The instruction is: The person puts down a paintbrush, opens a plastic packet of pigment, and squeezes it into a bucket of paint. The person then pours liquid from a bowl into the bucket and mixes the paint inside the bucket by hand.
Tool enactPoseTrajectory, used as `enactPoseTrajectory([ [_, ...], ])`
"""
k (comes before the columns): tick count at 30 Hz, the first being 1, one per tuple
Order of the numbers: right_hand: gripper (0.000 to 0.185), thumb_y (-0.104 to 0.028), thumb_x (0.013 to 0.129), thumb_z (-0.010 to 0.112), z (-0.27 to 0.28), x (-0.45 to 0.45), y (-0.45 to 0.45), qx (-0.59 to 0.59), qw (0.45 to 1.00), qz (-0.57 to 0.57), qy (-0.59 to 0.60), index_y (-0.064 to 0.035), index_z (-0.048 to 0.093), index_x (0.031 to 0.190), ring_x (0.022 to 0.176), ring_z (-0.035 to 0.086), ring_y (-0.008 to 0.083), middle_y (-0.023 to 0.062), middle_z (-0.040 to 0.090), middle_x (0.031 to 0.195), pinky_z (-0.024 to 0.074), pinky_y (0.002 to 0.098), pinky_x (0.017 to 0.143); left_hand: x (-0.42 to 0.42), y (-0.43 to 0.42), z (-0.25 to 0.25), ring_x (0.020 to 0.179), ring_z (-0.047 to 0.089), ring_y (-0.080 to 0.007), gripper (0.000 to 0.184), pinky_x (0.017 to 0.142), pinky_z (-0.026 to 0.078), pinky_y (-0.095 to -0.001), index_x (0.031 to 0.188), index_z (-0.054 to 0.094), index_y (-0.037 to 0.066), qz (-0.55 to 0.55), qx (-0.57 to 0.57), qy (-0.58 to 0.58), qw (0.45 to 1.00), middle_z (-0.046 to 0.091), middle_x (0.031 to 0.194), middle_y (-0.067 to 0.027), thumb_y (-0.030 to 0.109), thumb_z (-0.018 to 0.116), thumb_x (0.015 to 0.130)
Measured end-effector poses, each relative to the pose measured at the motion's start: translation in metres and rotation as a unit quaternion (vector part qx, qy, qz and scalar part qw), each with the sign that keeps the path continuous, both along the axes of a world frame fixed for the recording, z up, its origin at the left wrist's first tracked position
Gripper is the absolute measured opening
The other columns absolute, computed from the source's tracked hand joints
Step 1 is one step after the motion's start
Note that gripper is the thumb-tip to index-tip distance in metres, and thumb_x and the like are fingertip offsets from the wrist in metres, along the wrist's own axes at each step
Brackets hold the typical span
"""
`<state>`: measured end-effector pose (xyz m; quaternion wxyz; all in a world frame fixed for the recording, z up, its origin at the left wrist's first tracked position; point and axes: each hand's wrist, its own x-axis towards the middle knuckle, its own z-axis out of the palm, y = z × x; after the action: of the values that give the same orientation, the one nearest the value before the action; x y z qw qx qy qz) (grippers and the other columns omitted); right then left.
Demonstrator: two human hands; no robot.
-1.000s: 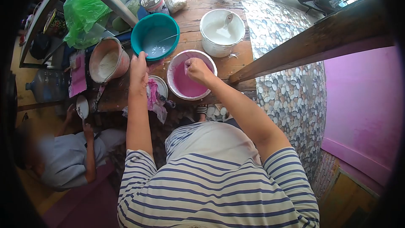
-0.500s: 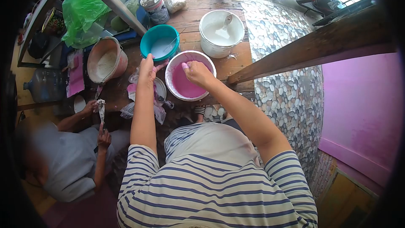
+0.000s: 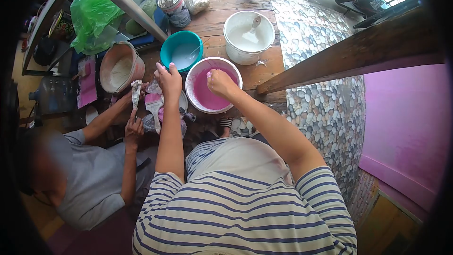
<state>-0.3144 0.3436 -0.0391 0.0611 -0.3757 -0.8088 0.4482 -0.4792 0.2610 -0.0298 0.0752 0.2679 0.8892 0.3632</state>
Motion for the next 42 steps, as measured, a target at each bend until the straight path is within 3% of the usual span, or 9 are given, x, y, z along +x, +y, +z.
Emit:
enactPoseTrajectory([
  [2,0.034,-0.022,0.098,0.049,-0.017,0.000,-0.001,0.031,0.996,-0.036,0.072,0.0057,0.064,0.084,0.082,0.062,0.0504,0.0323,0.064,0.084,0.0488,0.0558,0.078,0.044,-0.008,0.023,0.127,0.048,-0.0410,0.053,0.110,0.036,-0.0456,0.146,0.036,-0.009,-0.117,0.136,0.049,0.983,0.048,0.136,-0.0278,0.025,0.044,0.106],
  [6,0.036,-0.030,0.094,0.055,-0.046,0.006,0.008,0.033,0.992,0.100,0.074,0.0040,0.065,0.101,0.091,0.063,0.0490,0.0318,0.065,0.098,0.0503,0.0540,0.083,0.103,-0.014,0.057,0.149,0.024,-0.0371,0.061,0.122,0.019,-0.0415,0.150,0.032,-0.006,-0.282,0.092,-0.227,0.928,0.030,0.156,-0.0284,0.037,0.034,0.107],
  [9,0.053,-0.034,0.089,0.060,-0.015,0.020,-0.006,0.033,0.996,0.075,0.047,0.0020,0.052,0.128,0.111,0.058,0.0470,0.0302,0.054,0.122,0.0489,0.0515,0.092,0.097,0.011,-0.012,0.150,0.023,-0.0357,0.066,0.123,0.016,-0.0388,0.150,0.030,-0.009,-0.269,0.045,-0.259,0.927,0.027,0.158,-0.0274,0.040,0.029,0.106],
  [22,0.058,-0.005,0.082,0.056,0.027,0.029,-0.015,0.199,0.971,0.103,0.087,0.0137,0.042,0.135,0.126,0.047,0.0480,0.0352,0.048,0.134,0.0372,0.0465,0.111,0.096,0.028,0.025,0.104,0.062,-0.0194,0.047,0.089,0.052,-0.0357,0.121,0.058,0.004,-0.001,0.156,-0.647,0.747,0.064,0.114,-0.0077,0.045,0.038,0.107],
  [31,0.062,-0.018,0.091,0.049,0.025,0.030,-0.007,0.242,0.962,0.125,0.013,0.0154,0.036,0.142,0.139,0.039,0.0456,0.0360,0.041,0.145,0.0295,0.0459,0.118,0.108,0.015,0.007,0.125,0.056,-0.0216,0.052,0.105,0.045,-0.0356,0.133,0.052,0.005,-0.086,0.226,-0.553,0.797,0.060,0.132,-0.0088,0.047,0.036,0.106],
  [36,0.056,-0.015,0.090,0.048,0.035,0.037,-0.049,0.355,0.908,0.216,-0.054,0.0200,0.044,0.133,0.139,0.039,0.0456,0.0376,0.041,0.144,0.0297,0.0460,0.118,0.079,0.026,0.005,0.111,0.064,-0.0420,0.058,0.091,0.055,-0.0509,0.137,0.041,-0.008,-0.014,0.211,-0.679,0.703,0.059,0.127,-0.0290,0.040,0.026,0.107],
  [38,0.053,-0.015,0.090,0.048,0.031,0.041,-0.044,0.335,0.920,0.204,0.008,0.0159,0.048,0.133,0.133,0.047,0.0441,0.0352,0.047,0.140,0.0336,0.0451,0.115,0.077,0.025,0.007,0.106,0.066,-0.0414,0.057,0.086,0.057,-0.0492,0.137,0.040,-0.007,-0.008,0.185,-0.673,0.716,0.059,0.126,-0.0286,0.039,0.025,0.107],
  [40,0.048,-0.016,0.092,0.048,0.045,0.050,-0.037,-0.108,0.966,0.073,0.225,0.0102,0.052,0.132,0.125,0.055,0.0371,0.0291,0.055,0.133,0.0390,0.0413,0.109,0.082,0.018,0.000,0.106,0.066,-0.0388,0.057,0.087,0.056,-0.0468,0.135,0.044,-0.007,-0.057,0.174,-0.648,0.739,0.061,0.123,-0.0277,0.040,0.027,0.108],
  [42,0.041,-0.022,0.098,0.047,0.054,0.046,-0.036,-0.231,0.934,-0.008,0.273,0.0060,0.055,0.127,0.119,0.058,0.0285,0.0222,0.061,0.126,0.0428,0.0376,0.103,0.090,0.021,-0.012,0.104,0.067,-0.0353,0.058,0.088,0.055,-0.0444,0.130,0.051,-0.005,-0.080,0.188,-0.530,0.823,0.064,0.119,-0.0235,0.043,0.029,0.107],
])
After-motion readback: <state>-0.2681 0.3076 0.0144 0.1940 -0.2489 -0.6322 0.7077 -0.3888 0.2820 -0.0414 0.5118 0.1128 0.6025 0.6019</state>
